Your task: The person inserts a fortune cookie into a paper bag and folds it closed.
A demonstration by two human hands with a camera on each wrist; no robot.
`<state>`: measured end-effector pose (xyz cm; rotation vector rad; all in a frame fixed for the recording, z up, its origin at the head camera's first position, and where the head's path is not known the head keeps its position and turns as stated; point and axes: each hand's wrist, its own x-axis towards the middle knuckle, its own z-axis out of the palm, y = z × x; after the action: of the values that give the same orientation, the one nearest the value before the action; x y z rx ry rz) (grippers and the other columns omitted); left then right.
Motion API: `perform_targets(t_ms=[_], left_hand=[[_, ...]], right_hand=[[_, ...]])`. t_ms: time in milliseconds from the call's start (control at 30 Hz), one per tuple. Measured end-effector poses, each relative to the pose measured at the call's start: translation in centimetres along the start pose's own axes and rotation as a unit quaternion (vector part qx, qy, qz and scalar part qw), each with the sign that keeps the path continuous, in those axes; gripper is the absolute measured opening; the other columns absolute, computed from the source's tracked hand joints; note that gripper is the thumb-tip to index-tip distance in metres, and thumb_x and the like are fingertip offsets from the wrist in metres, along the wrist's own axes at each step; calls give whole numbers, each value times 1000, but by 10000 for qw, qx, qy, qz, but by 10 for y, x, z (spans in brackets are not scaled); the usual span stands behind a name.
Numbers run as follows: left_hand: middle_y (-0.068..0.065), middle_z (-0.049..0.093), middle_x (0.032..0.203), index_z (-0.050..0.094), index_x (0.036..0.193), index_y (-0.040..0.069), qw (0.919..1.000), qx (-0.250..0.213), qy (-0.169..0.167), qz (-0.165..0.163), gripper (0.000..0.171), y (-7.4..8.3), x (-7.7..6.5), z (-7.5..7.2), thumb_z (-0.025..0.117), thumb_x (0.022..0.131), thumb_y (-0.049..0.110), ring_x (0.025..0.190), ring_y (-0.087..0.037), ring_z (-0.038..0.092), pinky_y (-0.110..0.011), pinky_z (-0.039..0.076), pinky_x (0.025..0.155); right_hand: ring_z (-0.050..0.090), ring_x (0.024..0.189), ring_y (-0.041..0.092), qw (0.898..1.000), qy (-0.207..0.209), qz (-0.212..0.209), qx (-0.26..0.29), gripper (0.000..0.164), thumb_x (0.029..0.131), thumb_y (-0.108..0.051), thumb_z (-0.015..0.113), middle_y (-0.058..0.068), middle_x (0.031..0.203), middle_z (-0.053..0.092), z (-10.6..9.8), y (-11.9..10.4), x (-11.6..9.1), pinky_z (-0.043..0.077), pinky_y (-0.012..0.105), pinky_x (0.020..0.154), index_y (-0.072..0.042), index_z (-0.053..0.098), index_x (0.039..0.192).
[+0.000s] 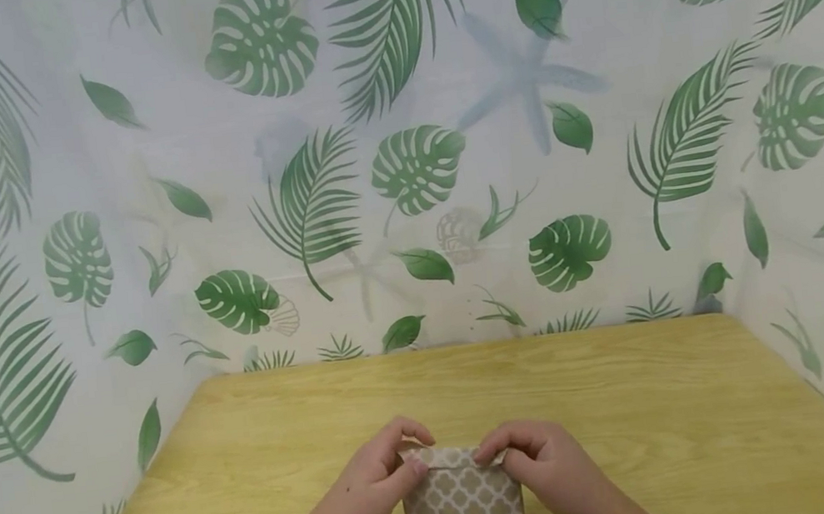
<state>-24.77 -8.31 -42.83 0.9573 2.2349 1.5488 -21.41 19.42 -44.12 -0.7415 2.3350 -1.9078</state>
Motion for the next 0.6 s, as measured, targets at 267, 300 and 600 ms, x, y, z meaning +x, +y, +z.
perform_targets(t_ms=[267, 300, 600], left_hand=[[10, 68, 119, 68, 122, 23, 9976, 522, 444, 23, 22, 6, -1, 9, 56, 104, 20, 93, -6, 66, -25, 55, 79], [10, 69, 119, 69, 122, 23, 9965, 672, 488, 137, 22, 7, -1, 11, 56, 104, 19, 97, -4, 66, -24, 54, 81], [11, 71, 115, 68, 123, 21, 9609, 2277, 685, 1419, 22, 14, -1, 16, 58, 105, 16, 96, 5, 63, -15, 52, 78]], right_hand=[[65, 105, 16, 9990, -253, -58, -360, 23, 104, -10, 53, 11, 121, 68, -1, -5, -1, 55, 31, 84, -7, 69, 121], [64, 105, 14, 9985, -182, 12, -522, 23, 105, -14, 54, 9, 121, 68, 1, -7, -1, 55, 30, 83, -8, 68, 123], [64, 80, 5, 9758, 859, -23, -2010, 10, 95, -35, 72, -15, 93, 71, 22, -23, 3, 55, 28, 67, -26, 75, 93]])
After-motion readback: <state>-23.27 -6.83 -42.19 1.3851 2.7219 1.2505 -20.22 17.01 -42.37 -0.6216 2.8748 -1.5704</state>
